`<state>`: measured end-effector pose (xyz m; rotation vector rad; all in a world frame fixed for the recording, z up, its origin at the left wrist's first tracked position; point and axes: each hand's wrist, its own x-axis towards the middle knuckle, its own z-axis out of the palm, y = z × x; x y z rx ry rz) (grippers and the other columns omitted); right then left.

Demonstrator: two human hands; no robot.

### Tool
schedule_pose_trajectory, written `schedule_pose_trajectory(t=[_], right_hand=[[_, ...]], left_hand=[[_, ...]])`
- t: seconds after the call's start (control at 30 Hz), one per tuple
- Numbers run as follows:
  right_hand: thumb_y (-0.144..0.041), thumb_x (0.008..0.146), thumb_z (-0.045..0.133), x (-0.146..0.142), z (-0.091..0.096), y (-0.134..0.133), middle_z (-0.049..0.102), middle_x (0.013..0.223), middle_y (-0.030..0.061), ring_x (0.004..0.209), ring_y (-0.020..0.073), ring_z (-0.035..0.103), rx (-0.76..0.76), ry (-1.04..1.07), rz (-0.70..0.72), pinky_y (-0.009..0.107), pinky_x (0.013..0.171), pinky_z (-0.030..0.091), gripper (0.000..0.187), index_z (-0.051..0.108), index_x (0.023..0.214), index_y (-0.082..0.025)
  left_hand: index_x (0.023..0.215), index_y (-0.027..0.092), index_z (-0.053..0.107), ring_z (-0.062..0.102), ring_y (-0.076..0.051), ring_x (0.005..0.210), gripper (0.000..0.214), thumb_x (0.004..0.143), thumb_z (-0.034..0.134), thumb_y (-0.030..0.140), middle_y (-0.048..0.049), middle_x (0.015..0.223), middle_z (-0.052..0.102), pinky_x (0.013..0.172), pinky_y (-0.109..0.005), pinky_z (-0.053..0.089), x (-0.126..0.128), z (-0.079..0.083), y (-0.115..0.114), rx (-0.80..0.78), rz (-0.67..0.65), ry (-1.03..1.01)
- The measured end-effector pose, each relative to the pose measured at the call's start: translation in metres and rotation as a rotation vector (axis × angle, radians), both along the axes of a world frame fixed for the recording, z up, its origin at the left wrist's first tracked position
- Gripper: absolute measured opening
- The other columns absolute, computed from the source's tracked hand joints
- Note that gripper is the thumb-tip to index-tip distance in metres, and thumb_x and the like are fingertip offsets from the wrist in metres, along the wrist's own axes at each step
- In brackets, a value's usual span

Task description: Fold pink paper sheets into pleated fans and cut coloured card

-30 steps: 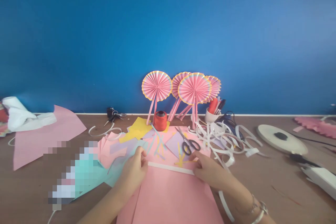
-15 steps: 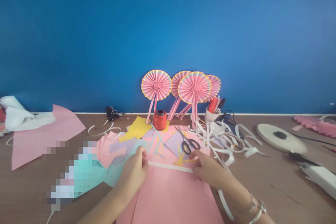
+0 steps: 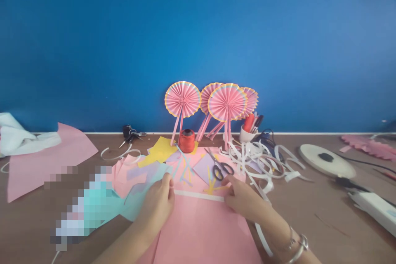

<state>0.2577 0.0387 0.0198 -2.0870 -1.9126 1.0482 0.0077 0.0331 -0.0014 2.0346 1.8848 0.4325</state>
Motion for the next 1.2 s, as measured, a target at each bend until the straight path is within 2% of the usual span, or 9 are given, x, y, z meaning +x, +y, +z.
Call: schedule_pose_trajectory(t=[0.17, 0.33, 0.63, 0.93, 1.2], right_hand=[[-0.004, 0.061, 0.047, -0.004, 0.005, 0.000, 0.057, 0.064, -0.0028, 0.057, 0.0121, 0.051, -0.011, -0.063, -0.031, 0.022, 0.051, 0.023, 0.040, 0.050, 0.098, -0.019], [-0.003, 0.060, 0.048, -0.007, 0.010, -0.001, 0.059, 0.068, -0.0009, 0.062, 0.0141, 0.052, 0.005, -0.110, -0.031, 0.022, 0.052, 0.025, 0.042, 0.052, 0.099, -0.019], [-0.003, 0.059, 0.051, -0.009, 0.011, -0.002, 0.058, 0.069, -0.0010, 0.062, 0.0133, 0.051, 0.019, -0.119, -0.036, 0.022, 0.052, 0.023, 0.041, 0.053, 0.097, -0.019], [-0.004, 0.059, 0.050, -0.003, 0.004, -0.001, 0.059, 0.070, -0.0010, 0.061, 0.0128, 0.051, 0.028, -0.078, -0.036, 0.022, 0.052, 0.024, 0.042, 0.053, 0.098, -0.020], [-0.002, 0.059, 0.050, -0.006, 0.010, -0.002, 0.059, 0.072, -0.0001, 0.064, 0.0131, 0.053, 0.018, -0.102, -0.034, 0.022, 0.054, 0.025, 0.042, 0.053, 0.097, -0.020]], left_hand=[[0.086, 0.020, 0.043, 0.060, -0.019, 0.073, 0.018, 0.081, 0.040, 0.003, -0.0011, 0.073, 0.058, 0.059, -0.025, 0.036, 0.000, -0.002, 0.000, 0.027, -0.030, 0.052], [0.085, 0.018, 0.048, 0.058, -0.021, 0.075, 0.018, 0.084, 0.036, 0.005, -0.0030, 0.073, 0.058, 0.062, -0.029, 0.036, 0.002, 0.001, 0.000, 0.072, -0.075, 0.189], [0.087, 0.018, 0.058, 0.051, -0.025, 0.081, 0.022, 0.083, 0.040, 0.005, -0.0050, 0.083, 0.056, 0.070, -0.036, 0.034, 0.001, 0.001, -0.007, 0.300, -0.131, 0.461], [0.085, 0.019, 0.058, 0.047, -0.022, 0.081, 0.028, 0.082, 0.037, 0.001, -0.0046, 0.084, 0.055, 0.071, -0.034, 0.031, 0.004, 0.000, -0.007, 0.254, -0.188, 0.444], [0.084, 0.019, 0.058, 0.047, -0.023, 0.082, 0.028, 0.084, 0.036, 0.002, -0.0051, 0.085, 0.056, 0.071, -0.035, 0.030, 0.003, -0.003, -0.006, 0.248, -0.190, 0.437]])
